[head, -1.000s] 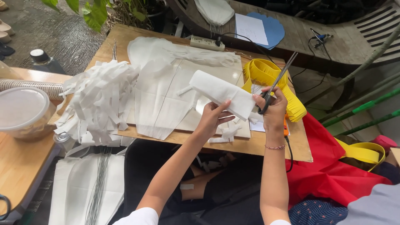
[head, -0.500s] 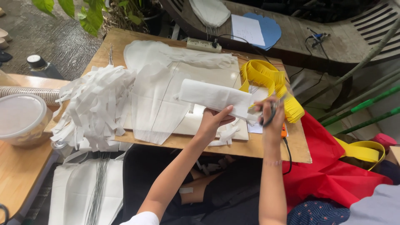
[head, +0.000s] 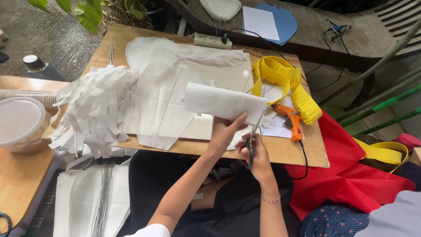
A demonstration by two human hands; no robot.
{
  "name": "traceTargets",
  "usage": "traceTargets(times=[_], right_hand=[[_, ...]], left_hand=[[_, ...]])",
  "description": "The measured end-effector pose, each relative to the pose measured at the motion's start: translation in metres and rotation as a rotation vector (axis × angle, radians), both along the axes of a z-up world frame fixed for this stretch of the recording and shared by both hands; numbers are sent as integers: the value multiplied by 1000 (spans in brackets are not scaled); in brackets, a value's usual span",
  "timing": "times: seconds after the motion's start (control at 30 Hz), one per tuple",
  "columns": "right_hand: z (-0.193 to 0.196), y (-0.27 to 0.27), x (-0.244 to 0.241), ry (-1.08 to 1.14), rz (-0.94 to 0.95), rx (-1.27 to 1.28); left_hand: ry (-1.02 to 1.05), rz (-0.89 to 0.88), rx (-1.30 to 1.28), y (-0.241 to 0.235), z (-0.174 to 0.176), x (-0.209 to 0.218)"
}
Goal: Cutting a piece of white fabric into thin strips using scissors on a workbench.
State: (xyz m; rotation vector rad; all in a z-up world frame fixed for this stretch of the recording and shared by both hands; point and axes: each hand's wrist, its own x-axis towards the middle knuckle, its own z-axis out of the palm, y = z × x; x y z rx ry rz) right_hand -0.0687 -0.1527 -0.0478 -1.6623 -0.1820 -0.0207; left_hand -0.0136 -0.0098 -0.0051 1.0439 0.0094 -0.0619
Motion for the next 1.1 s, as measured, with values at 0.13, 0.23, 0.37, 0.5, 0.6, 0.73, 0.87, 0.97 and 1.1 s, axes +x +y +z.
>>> traceTargets(times=[0.13, 0.23, 0.37, 0.5, 0.6, 0.73, 0.87, 0.97, 1.1], right_hand=[[3, 2, -3, 29, -10, -14], [8, 4, -2, 29, -10, 18], [6, 0, 1, 9, 15, 35], [-10, -7, 8, -4, 18, 49], [-10, -6, 8, -13, 14, 51], [-12, -6, 11, -22, 3, 32], [-30, -11, 20, -34, -15, 46], [-25, -9, 19, -24, -28, 28], [-14, -8, 21, 15, 0, 24]], left_hand=[[0, 15, 13, -5, -12, 0], [2, 14, 8, -4, -8, -5], [-7, 9, 20, -4, -7, -4], [-37, -43, 97, -4, -34, 10], [-45, -42, 93, 3, -17, 5], [-53, -24, 75, 2, -16, 4], [-53, -23, 39, 0, -18, 7], [-39, -21, 23, -2, -23, 11], [-26, -30, 22, -3, -41, 20]])
